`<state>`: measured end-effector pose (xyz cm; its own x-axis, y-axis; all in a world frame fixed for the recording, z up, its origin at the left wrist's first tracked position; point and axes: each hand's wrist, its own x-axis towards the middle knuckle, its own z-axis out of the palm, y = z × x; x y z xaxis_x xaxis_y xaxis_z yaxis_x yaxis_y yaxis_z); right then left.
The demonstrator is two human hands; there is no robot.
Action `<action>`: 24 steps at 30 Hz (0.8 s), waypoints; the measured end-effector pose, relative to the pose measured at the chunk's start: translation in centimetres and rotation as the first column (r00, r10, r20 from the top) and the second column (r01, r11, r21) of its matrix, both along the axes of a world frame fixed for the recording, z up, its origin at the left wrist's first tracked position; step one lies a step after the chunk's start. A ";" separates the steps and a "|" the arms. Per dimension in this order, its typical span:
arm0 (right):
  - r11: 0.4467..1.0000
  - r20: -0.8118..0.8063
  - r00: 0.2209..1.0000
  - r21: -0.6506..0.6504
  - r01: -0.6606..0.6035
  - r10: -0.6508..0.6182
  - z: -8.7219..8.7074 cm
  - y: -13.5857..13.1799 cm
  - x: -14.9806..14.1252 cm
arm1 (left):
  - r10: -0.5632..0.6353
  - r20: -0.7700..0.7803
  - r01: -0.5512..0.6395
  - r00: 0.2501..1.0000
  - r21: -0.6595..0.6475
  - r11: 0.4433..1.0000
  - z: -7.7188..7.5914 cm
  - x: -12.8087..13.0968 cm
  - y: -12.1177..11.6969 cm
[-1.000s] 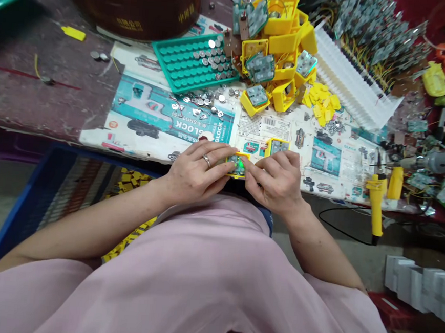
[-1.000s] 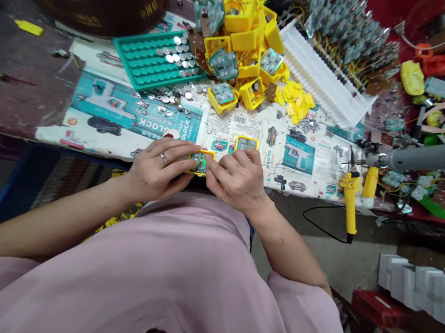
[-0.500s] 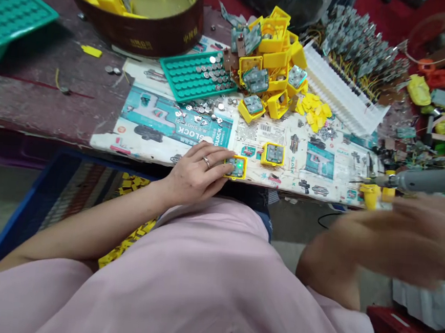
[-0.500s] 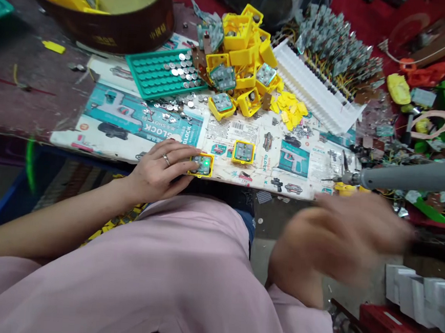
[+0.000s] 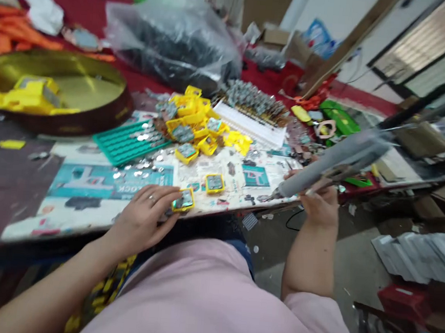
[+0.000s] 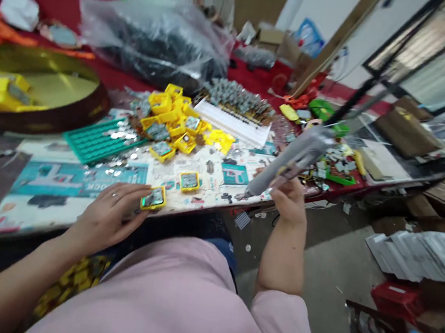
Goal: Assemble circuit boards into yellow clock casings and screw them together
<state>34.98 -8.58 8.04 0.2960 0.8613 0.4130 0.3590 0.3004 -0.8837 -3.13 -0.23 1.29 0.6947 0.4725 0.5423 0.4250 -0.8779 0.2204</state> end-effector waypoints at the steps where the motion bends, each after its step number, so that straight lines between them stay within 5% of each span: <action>1: 0.998 -0.053 0.997 0.033 -0.055 0.056 0.2 0.4 -0.6 | 0.010 -0.001 -0.010 1.000 0.023 1.000 0.0 -0.1 0.3; 3: 0.963 -0.173 0.948 0.091 -0.253 0.266 1.2 1.6 -2.5 | 0.037 0.034 -0.038 0.999 0.034 0.999 0.5 -0.2 1.0; 5: 0.847 -0.255 0.810 0.092 -0.524 0.529 2.2 3.3 -5.2 | 0.048 0.079 -0.049 0.996 0.013 0.999 2.0 0.1 1.7; 7: 0.802 -0.328 0.749 0.047 -0.595 0.575 2.9 4.8 -8.2 | 0.042 0.126 -0.041 0.991 -0.010 0.999 4.3 0.8 2.3; 11: 0.919 -0.344 0.870 -0.049 -0.391 0.352 2.6 6.6 -13.9 | 0.003 0.274 0.026 0.962 -0.102 0.994 10.1 3.4 3.2; 16: 0.996 -0.033 0.997 0.062 -0.064 0.066 1.5 7.4 -16.8 | -0.142 0.435 0.177 0.889 -0.040 0.984 14.8 7.0 3.6; 21: 0.988 0.205 0.978 0.142 -0.068 0.038 0.8 7.5 -16.3 | -0.061 0.357 0.054 0.932 0.029 0.998 16.9 9.1 2.3; 24: 0.988 0.267 0.956 0.056 -0.141 0.122 0.4 7.1 -15.8 | -0.006 0.274 0.004 0.962 0.007 1.000 18.1 9.2 1.4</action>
